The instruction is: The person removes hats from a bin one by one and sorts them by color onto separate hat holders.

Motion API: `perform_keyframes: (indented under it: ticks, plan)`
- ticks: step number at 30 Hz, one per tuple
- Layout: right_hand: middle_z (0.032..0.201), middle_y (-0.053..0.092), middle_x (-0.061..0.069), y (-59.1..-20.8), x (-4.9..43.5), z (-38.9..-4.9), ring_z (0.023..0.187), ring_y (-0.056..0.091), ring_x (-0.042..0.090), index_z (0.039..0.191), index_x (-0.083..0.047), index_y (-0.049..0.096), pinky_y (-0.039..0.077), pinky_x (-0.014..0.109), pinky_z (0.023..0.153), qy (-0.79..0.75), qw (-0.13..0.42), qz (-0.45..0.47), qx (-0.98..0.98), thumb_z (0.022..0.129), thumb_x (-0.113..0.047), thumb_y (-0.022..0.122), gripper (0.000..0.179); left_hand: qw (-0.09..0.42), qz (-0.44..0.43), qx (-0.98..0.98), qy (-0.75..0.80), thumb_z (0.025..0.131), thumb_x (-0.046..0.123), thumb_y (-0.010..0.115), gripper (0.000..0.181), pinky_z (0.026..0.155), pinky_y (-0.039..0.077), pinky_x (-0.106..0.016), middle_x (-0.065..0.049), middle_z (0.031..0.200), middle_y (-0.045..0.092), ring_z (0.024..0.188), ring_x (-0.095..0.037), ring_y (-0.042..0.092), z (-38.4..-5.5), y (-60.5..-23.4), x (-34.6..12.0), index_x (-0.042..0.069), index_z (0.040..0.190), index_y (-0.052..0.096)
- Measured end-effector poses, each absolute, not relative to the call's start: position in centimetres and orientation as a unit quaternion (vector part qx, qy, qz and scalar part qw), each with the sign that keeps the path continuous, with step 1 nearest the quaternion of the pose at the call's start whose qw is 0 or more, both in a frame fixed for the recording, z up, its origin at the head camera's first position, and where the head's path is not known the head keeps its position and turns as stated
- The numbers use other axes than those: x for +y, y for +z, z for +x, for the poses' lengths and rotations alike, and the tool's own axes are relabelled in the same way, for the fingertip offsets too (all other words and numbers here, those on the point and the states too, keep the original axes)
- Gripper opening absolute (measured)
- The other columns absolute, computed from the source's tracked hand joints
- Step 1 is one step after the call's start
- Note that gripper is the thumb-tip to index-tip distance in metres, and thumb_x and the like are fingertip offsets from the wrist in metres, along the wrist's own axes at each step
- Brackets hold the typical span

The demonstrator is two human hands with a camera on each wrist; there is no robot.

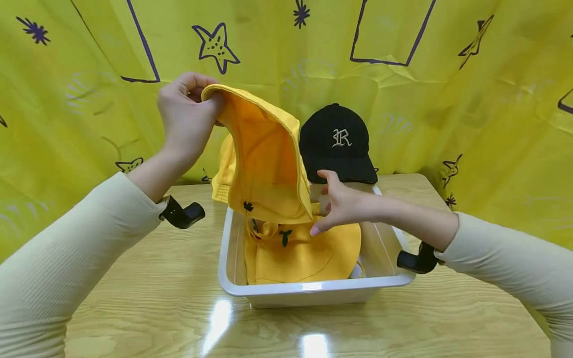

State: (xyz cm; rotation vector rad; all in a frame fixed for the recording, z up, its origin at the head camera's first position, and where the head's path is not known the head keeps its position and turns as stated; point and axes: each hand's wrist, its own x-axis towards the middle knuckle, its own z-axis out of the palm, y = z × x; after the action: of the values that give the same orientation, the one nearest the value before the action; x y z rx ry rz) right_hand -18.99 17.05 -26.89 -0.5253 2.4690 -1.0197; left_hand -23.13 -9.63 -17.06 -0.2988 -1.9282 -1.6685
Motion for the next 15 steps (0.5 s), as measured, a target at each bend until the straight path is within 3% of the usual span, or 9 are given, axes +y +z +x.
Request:
perform_keyframes:
  ticks: [2, 4, 9, 11, 15]
  plan:
    - [0.131, 0.041, 0.030, -27.5, 16.4, -18.7, 0.108, 0.056, 0.037, 0.143, 0.001, 0.000, 0.048, 0.040, 0.088, -0.355, 0.202, -0.178, 0.895, 0.073, -0.028, 0.082, 0.112, 0.284, -0.110, -0.716, -0.628, 0.080, -0.001, 0.062, 0.012, 0.051, 0.054, -0.022, 0.001, 0.062, 0.060, 0.050, -0.010, 0.060, -23.2, -17.1, -9.8, 0.009, 0.077, 0.069]
    - [0.124, 0.051, 0.027, -27.8, 15.8, -18.6, 0.105, 0.058, 0.034, 0.140, 0.004, 0.013, 0.049, 0.039, 0.086, -0.347, 0.181, -0.168, 0.905, 0.077, -0.030, 0.078, 0.097, 0.286, -0.108, -0.711, -0.634, 0.079, -0.002, 0.061, 0.014, 0.050, 0.054, -0.022, 0.001, 0.061, 0.060, 0.049, -0.011, 0.060, -23.2, -17.1, -10.0, 0.009, 0.076, 0.069]
    - [0.101, 0.068, 0.019, -27.5, 15.8, -19.4, 0.087, 0.066, 0.026, 0.115, 0.007, 0.051, 0.052, 0.035, 0.078, -0.343, 0.083, -0.151, 0.924, 0.085, -0.017, 0.066, 0.041, 0.293, -0.110, -0.694, -0.648, 0.079, -0.003, 0.062, 0.014, 0.051, 0.053, -0.021, 0.000, 0.064, 0.060, 0.052, -0.011, 0.059, -23.2, -17.2, -10.6, 0.009, 0.076, 0.070]
    - [0.093, 0.069, 0.018, -27.1, 16.2, -20.0, 0.078, 0.068, 0.023, 0.109, 0.006, 0.057, 0.055, 0.033, 0.074, -0.361, 0.051, -0.138, 0.921, 0.085, -0.008, 0.062, 0.028, 0.295, -0.118, -0.684, -0.657, 0.079, -0.003, 0.064, 0.012, 0.052, 0.053, -0.020, 0.000, 0.066, 0.062, 0.055, -0.011, 0.060, -23.2, -17.2, -10.9, 0.008, 0.078, 0.071]
    - [0.093, 0.069, 0.026, -25.9, 17.1, -21.2, 0.066, 0.069, 0.015, 0.108, 0.009, 0.056, 0.057, 0.028, 0.065, -0.441, 0.003, -0.117, 0.890, 0.086, 0.003, 0.059, 0.023, 0.306, -0.139, -0.663, -0.669, 0.080, -0.001, 0.068, 0.009, 0.055, 0.054, -0.019, -0.001, 0.073, 0.065, 0.062, -0.012, 0.062, -23.1, -17.1, -11.5, 0.006, 0.082, 0.072]
